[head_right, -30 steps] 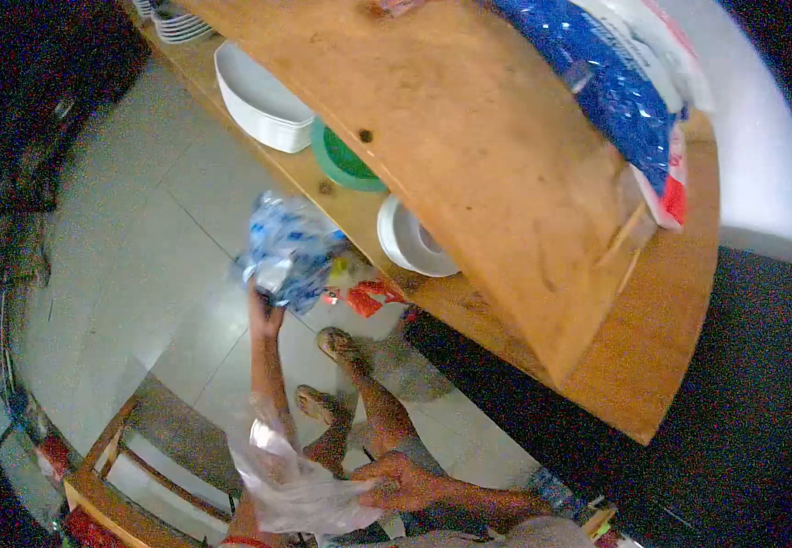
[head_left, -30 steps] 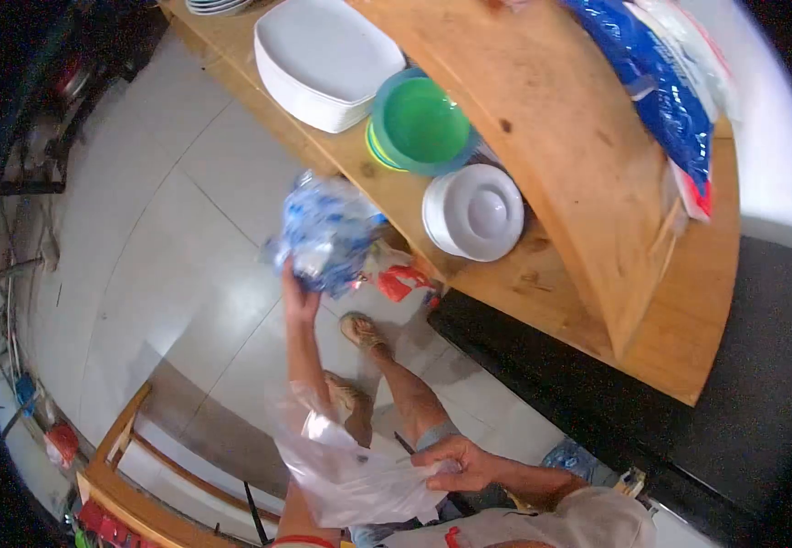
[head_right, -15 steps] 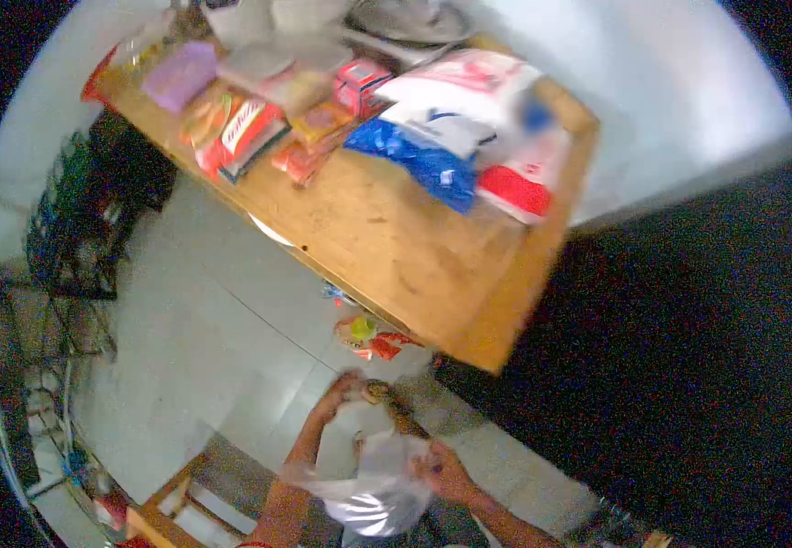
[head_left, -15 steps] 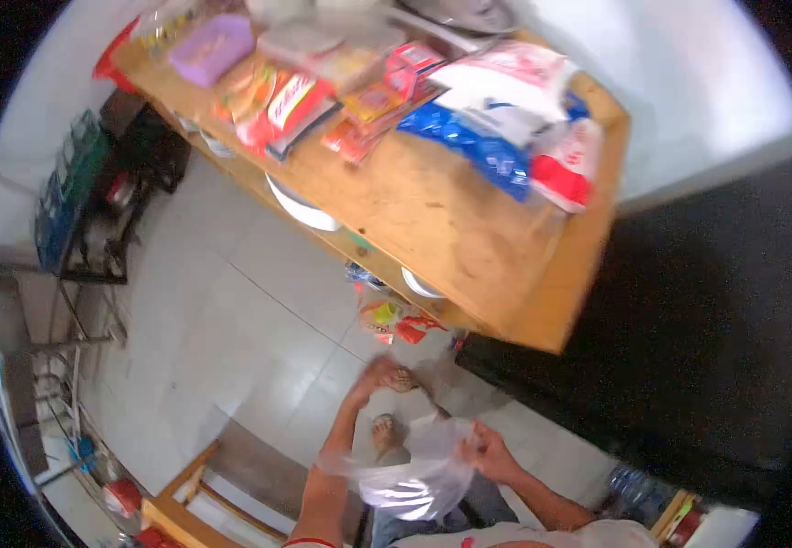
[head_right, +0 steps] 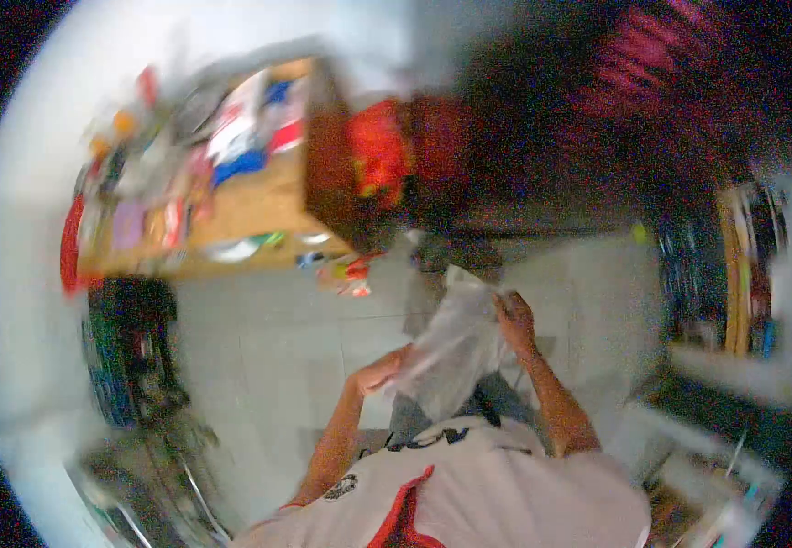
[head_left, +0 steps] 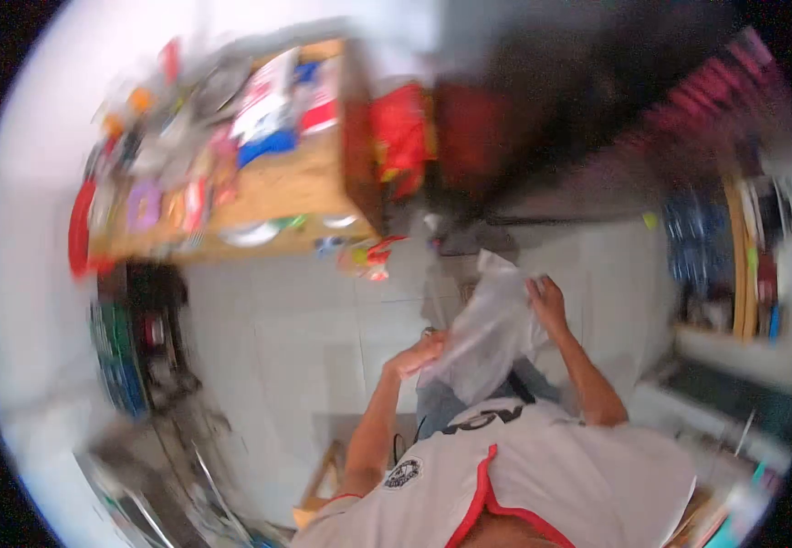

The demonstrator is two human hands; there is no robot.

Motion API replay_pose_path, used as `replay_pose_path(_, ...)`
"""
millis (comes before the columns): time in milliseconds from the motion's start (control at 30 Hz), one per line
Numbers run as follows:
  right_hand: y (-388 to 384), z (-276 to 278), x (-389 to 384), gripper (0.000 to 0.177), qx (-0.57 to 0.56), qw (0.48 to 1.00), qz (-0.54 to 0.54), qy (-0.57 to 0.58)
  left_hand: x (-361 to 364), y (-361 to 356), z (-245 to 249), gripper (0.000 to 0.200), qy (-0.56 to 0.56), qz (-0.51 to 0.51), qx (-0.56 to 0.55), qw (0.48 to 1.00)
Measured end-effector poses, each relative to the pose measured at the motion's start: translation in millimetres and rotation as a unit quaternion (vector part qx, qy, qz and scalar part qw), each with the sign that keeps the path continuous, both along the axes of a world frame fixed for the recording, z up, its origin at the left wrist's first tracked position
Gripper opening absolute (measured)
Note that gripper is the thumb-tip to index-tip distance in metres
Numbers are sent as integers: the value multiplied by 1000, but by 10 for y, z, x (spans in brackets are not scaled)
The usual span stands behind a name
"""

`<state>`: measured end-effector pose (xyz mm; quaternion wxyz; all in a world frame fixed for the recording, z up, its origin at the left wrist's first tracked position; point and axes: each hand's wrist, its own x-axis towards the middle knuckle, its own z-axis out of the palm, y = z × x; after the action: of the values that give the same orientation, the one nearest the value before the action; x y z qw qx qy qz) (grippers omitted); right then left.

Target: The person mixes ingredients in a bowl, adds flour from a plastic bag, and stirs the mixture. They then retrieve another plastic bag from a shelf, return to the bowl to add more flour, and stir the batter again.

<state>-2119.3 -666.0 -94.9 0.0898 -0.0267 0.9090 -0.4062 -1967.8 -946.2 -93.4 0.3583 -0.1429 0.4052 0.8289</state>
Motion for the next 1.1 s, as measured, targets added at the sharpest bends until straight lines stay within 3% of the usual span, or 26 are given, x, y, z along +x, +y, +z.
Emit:
replay_pose_path(33,240,-221,-24,34,41,998,-4,50,-243,42,344,53,16,-44,18,999)
replay_pose_path(67,468,-316,-2,37,25,999,-37,28,-406,154,560,49,27,-91,37,995)
replay_pose_path(100,702,-409,22,41,8,997,-71,8,-499,294,540,43,68,-126,-22,990)
replay_pose_path(167,938,-123,25,45,-85,980,-159,-87,-788,605,415,31,173,-171,-134,961)
replay_pose_path(233,1123,609,130,40,-95,966,-198,-136,-1014,869,641,25,177,-187,-190,947)
replay_pose_path(267,1385,634,143,37,-95,964,-230,-93,-1163,1123,722,23,178,-184,-221,941)
replay_pose_path(333,1886,620,173,31,-89,954,-285,-8,-1462,1560,684,23,249,-310,-335,854)
replay_pose_path(367,2153,600,162,30,-94,948,-304,-26,-1638,1825,673,23,284,-366,-385,798)
replay_pose_path(433,2762,603,179,30,-103,931,-344,-61,-1886,2544,878,24,305,-391,-379,781)
replay_pose_path(467,3082,540,153,28,-94,931,-352,-15,-2002,2874,912,24,309,-406,-376,774)
replay_pose_path(533,3769,419,144,26,-75,924,-371,58,-2391,3480,479,24,333,-366,-292,819)
replay_pose_path(600,4493,533,133,32,-169,884,-434,-44,-2523,3960,-6,23,324,-323,-201,866)
replay_pose_path(700,5392,719,70,30,-150,910,-368,117,-2897,5134,989,16,281,-381,-241,847)
replay_pose_path(800,6030,901,20,27,-293,852,-420,104,-3292,5934,902,14,393,-467,-271,744)
replay_pose_path(833,6259,881,57,29,-220,865,-444,80,-3440,6219,838,32,434,-535,-364,626)
replay_pose_path(900,6577,887,187,33,-69,876,-476,35,-3449,6788,1058,55,527,-564,-387,504)
replay_pose_path(933,6629,960,217,37,-49,864,-499,33,-3480,7039,1129,66,571,-569,-396,439)
replay_pose_path(967,6706,1038,249,41,-31,851,-523,31,-3562,7330,1042,79,608,-587,-317,431)
replay_pose_path(1033,6782,1207,314,39,-47,820,-571,12,-3512,8054,1107,73,657,-581,-237,416)
replay_pose_path(1100,6863,1067,405,33,-81,792,-604,-12,-3356,8728,1024,63,657,-532,-186,501)
